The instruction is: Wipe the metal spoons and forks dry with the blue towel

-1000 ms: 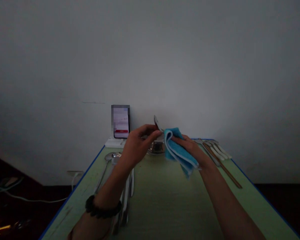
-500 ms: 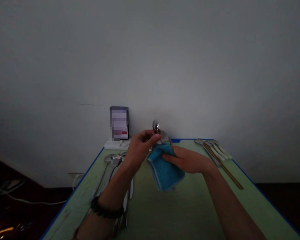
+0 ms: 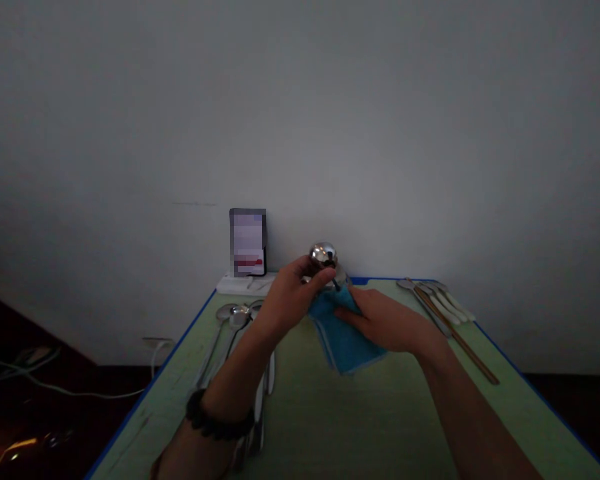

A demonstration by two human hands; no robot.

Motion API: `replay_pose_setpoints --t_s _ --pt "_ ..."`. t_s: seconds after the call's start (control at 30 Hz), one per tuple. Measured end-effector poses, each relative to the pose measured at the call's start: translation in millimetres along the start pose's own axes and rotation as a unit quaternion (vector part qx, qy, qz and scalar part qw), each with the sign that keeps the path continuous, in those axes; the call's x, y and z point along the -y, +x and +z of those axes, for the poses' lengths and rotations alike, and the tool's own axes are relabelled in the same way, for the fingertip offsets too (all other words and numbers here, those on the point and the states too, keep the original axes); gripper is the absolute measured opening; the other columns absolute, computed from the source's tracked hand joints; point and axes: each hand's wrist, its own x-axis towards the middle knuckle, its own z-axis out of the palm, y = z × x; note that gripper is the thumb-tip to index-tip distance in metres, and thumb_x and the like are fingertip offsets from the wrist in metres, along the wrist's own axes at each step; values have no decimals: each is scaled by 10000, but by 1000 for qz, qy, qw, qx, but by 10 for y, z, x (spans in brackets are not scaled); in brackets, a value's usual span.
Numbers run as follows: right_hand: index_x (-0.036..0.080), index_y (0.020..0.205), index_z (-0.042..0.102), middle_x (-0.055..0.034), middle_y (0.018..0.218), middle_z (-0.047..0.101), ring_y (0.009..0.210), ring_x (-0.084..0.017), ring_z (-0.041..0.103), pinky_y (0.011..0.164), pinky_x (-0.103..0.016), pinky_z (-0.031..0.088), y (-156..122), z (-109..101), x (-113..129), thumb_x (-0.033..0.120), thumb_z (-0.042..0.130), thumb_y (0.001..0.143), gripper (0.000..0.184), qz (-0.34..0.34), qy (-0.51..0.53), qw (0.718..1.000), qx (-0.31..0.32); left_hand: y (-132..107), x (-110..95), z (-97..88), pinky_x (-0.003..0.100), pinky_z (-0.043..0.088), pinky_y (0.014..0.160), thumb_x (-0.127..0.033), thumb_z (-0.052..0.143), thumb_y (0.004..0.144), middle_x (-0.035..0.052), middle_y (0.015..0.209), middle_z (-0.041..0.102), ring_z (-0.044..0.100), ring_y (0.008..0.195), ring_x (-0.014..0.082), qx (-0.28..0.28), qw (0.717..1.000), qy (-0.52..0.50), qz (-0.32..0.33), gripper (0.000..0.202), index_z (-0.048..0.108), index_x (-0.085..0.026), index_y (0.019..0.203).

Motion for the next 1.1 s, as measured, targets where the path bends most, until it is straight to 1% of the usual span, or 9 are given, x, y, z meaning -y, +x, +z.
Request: replay_pose_setpoints --t_s 0.13,0.23,0.3,0.43,0.63,0.73,0.9,1.0,1.1 --pt "154 1005 557 -126 992 652 882 -246 604 741 -329 411 -30 22 79 254 408 869 226 41 -95 995 -4 6 10 2 287 463 749 -352 550 788 66 911 681 618 844 188 19 999 32 8 274 608 -144 956" --pt "134 1004 563 -150 917 664 816 -273 624 661 -341 414 -64 28 152 232 369 880 250 82 -170 982 -23 5 -11 22 282 458 731 -368 542 791 63 897 687 626 819 191 15 998 59 9 279 616 -148 946" --pt "124 1020 560 -157 892 664 788 -282 630 632 -347 414 -78 36 190 235 345 891 274 95 -195 976 -36 -1 -34 45 277 451 715 -392 516 806 51 858 694 629 787 191 7 997 80 7 282 632 -156 908" --pt "136 1046 557 -147 882 664 778 -273 634 623 -342 414 -80 51 218 235 336 898 283 104 -201 973 -44 -18 -67 86 272 431 655 -435 463 824 35 749 693 623 715 195 -12 992 123 3 333 656 -165 795" --pt "154 973 602 -141 910 669 826 -262 621 672 -334 418 -66 11 184 230 404 866 239 78 -183 980 -25 -36 -72 88 246 392 560 -458 484 809 14 669 664 595 628 172 -26 986 162 6 341 650 -162 776" --pt "158 918 624 -128 925 674 851 -253 615 706 -330 419 -74 -30 142 250 430 855 224 59 -166 984 -8 -47 -94 79 238 391 559 -458 524 788 14 706 662 577 623 155 -36 985 168 10 316 640 -164 797" --pt "144 918 641 -139 920 674 844 -256 616 720 -348 431 -92 -60 115 263 435 849 247 68 -172 983 2 -68 -149 81 241 396 556 -438 567 768 15 696 652 557 589 141 -46 982 180 17 279 636 -171 816" --pt "145 905 650 -140 913 678 839 -261 622 721 -357 435 -98 -61 123 266 432 850 255 70 -175 982 4 -77 -158 86 242 394 551 -442 560 775 7 669 644 549 564 135 -39 980 192 28 278 635 -177 814" --pt "131 856 660 -165 876 679 809 -283 629 694 -375 441 -106 -65 130 270 423 853 276 79 -187 979 1 -83 -148 83 244 388 555 -469 540 785 8 667 645 546 555 133 -28 977 209 42 310 632 -174 810"
